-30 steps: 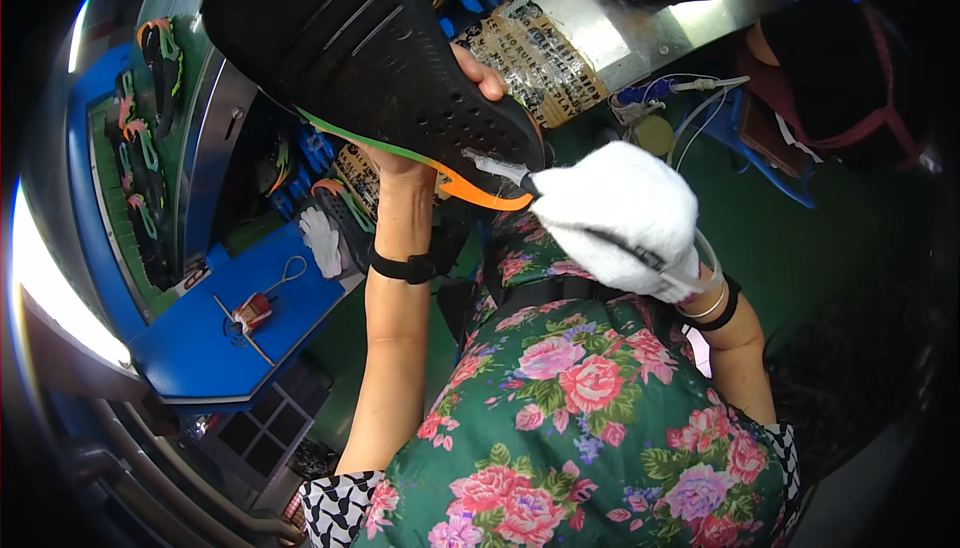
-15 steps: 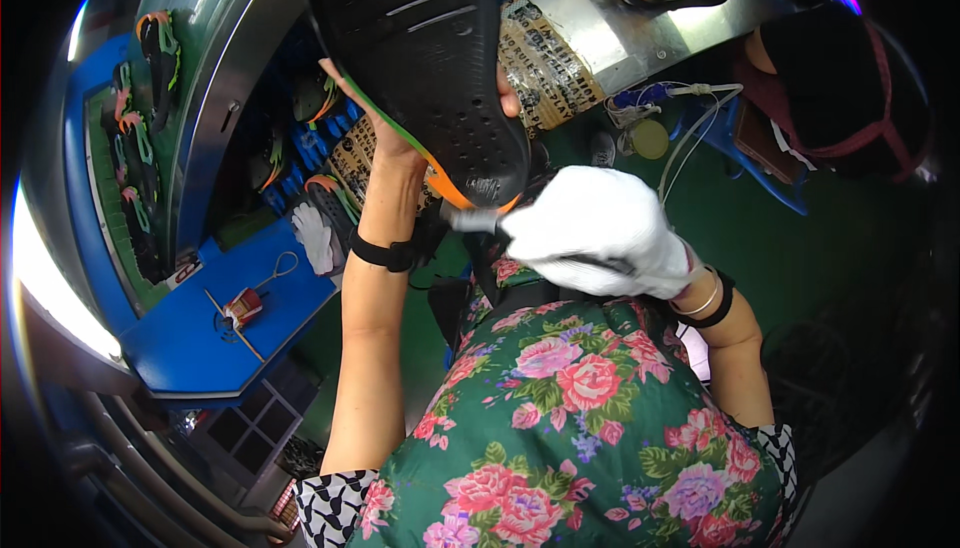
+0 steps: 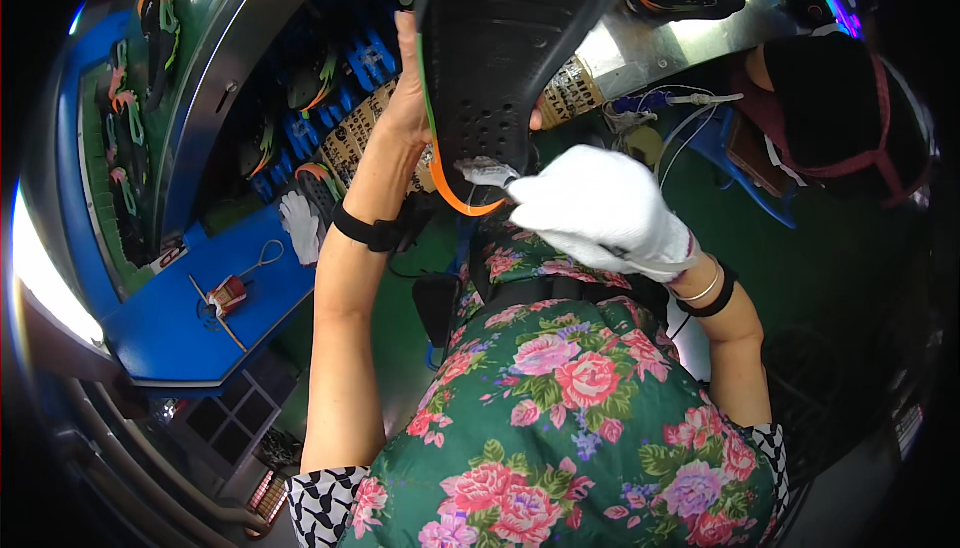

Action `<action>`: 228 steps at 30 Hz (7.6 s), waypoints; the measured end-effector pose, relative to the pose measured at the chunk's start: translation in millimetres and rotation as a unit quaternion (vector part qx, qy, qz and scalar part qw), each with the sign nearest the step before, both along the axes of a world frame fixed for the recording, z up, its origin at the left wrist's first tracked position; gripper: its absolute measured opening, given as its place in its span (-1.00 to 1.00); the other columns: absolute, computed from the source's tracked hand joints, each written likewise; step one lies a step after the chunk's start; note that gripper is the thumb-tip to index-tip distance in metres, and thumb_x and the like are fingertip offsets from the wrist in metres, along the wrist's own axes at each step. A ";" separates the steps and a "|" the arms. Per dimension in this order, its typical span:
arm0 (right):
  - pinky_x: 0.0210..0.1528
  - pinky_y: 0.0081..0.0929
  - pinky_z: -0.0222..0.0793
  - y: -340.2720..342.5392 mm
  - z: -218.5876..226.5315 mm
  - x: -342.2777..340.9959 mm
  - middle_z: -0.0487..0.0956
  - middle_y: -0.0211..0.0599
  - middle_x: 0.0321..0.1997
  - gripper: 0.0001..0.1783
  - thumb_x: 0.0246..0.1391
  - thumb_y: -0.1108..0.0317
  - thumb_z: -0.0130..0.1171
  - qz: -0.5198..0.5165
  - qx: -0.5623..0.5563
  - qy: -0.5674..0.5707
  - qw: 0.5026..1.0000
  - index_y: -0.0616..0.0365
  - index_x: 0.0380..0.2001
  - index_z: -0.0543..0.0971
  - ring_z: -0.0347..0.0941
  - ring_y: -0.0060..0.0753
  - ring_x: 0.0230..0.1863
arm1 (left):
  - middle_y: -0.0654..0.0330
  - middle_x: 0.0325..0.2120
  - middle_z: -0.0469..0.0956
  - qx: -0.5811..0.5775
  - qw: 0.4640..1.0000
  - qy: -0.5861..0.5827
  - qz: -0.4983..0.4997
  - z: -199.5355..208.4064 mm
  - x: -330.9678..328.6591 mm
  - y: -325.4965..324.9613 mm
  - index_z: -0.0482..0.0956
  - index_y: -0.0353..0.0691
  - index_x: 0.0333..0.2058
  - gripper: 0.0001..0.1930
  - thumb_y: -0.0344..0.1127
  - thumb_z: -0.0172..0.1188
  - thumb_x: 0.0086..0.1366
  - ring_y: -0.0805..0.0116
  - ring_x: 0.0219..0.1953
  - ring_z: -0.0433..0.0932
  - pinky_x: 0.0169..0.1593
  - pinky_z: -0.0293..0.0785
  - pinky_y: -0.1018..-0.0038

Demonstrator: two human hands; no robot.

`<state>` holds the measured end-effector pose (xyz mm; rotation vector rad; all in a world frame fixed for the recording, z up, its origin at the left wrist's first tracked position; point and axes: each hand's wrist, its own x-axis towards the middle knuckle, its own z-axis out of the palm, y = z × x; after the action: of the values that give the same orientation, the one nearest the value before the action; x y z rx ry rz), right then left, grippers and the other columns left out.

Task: Apply adhesive to the edges and bottom of shoe soles using a manual brush applicator.

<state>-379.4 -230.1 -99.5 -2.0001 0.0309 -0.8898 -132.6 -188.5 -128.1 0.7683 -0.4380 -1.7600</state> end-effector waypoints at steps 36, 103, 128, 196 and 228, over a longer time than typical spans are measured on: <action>-0.20 -0.33 0.54 -34.8 33.2 5.0 0.74 -0.26 -0.18 -0.73 -0.04 0.49 0.45 -0.152 0.047 -0.034 0.987 0.14 -0.20 0.73 0.65 -0.21 -0.26 | -0.03 0.28 0.43 0.094 0.938 0.163 0.290 -52.2 -14.4 89.1 0.38 -0.27 0.30 -0.30 0.23 -0.07 0.48 -0.06 0.26 0.45 0.37 0.33 0.02; -0.13 -0.33 0.57 -9.6 34.8 11.6 0.73 -0.17 -0.16 -0.70 -0.08 0.55 0.44 -0.183 -0.026 -0.088 0.979 0.13 -0.19 0.74 0.66 -0.20 -0.20 | -0.33 0.21 0.40 -0.130 0.937 0.288 0.149 28.2 -67.6 -13.2 0.17 -0.01 0.42 0.01 0.60 -0.05 0.23 -0.44 0.09 0.52 0.10 0.53 -0.28; -0.19 -0.37 0.60 -15.4 20.1 0.1 0.75 -0.20 -0.26 -0.87 -0.11 0.53 0.47 -0.026 0.228 -0.089 0.969 0.15 -0.41 0.75 0.68 -0.22 -0.26 | -0.01 0.42 0.15 -0.178 0.936 0.246 0.179 16.8 -56.7 -23.3 0.09 -0.19 0.45 0.06 0.55 -0.02 0.26 -0.27 0.24 0.38 0.18 0.43 -0.31; -0.16 -0.36 0.57 -28.6 9.2 -5.5 0.74 -0.18 -0.19 -0.81 -0.07 0.52 0.49 0.036 0.191 -0.005 0.981 0.15 -0.31 0.75 0.67 -0.26 -0.24 | -0.07 -0.08 0.70 0.108 0.976 0.184 0.052 11.1 -5.6 -32.9 0.62 -0.37 0.05 -0.53 -0.09 0.12 0.38 0.13 -0.13 0.73 0.03 0.67 0.28; 0.03 -0.38 0.59 -46.3 23.5 -16.1 0.73 -0.05 -0.12 -0.78 0.03 0.63 0.33 0.104 0.558 -0.021 0.823 0.37 -0.19 0.72 0.67 -0.30 -0.08 | -0.33 0.18 0.45 0.127 0.947 0.272 0.119 1.9 -14.9 -19.5 0.24 -0.34 0.38 -0.04 0.41 -0.01 0.32 -0.46 0.09 0.53 0.14 0.53 -0.22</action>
<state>-395.5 -276.4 -76.0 -0.8493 0.2460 -0.5440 -147.5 -208.0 -126.2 0.4544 0.2483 -1.7246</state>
